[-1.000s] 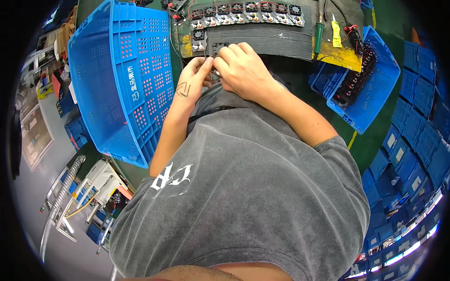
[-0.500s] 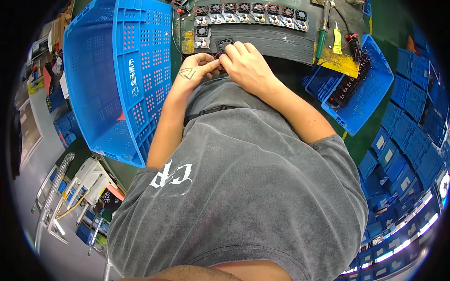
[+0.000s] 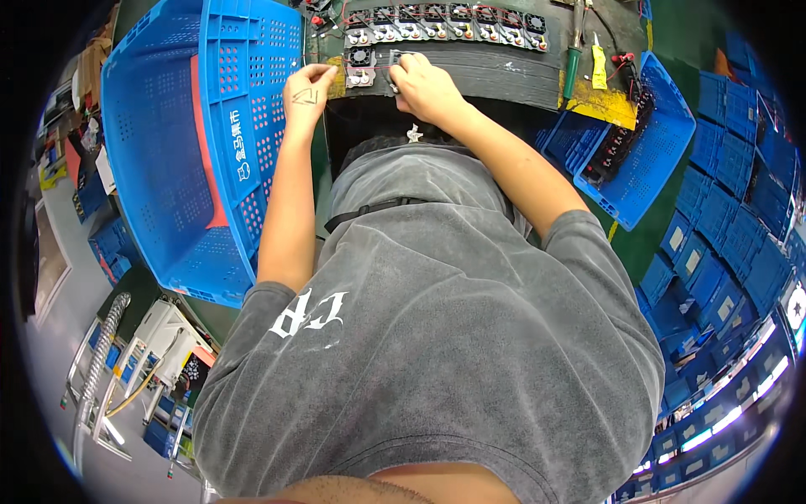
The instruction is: The recorder is assembling electronic components by placing them into a designated assembly frame.
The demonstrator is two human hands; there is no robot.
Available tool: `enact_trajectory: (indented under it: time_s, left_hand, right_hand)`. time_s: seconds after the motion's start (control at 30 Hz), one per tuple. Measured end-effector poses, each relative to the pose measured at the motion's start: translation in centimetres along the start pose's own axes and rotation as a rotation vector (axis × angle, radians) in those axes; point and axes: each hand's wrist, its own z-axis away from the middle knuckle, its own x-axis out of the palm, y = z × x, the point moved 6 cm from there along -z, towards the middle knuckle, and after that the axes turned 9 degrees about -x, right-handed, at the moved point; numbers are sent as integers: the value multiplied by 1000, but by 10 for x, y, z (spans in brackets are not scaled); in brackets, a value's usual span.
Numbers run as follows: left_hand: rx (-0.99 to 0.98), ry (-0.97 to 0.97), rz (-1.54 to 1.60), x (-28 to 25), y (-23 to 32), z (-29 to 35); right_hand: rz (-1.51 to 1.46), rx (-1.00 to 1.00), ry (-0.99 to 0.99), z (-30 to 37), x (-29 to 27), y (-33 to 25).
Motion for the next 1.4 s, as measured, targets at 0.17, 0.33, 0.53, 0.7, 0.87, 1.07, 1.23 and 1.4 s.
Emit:
enact_trajectory:
  time_s: [0.17, 0.33, 0.53, 0.7, 0.87, 1.07, 1.23, 1.4]
  left_hand:
    - [22, 82, -60, 3, -18, -35]
    - [-55, 114, 14, 17, -46, -53]
    - [-135, 130, 61, 25, -61, -64]
    - [-256, 146, 94, 32, -62, -65]
    - [-245, 218, 66, 34, -69, -66]
    - [-286, 185, 113, 39, -69, -68]
    - [-272, 184, 182, 46, -76, -71]
    - [-326, 179, 293, 53, -89, -77]
  right_hand:
    - [-94, 10, 7, -13, 33, 9]
    - [-103, 33, 4, -21, 45, 16]
    - [-48, 41, -1, -31, 47, 16]
    - [-35, 57, -42, -34, 49, 15]
    - [-7, 29, -21, -39, 47, 11]
    - [17, 27, -2, -33, 44, 13]
    - [17, 32, -9, -32, 46, 12]
    - [13, 17, 10, -35, 45, 9]
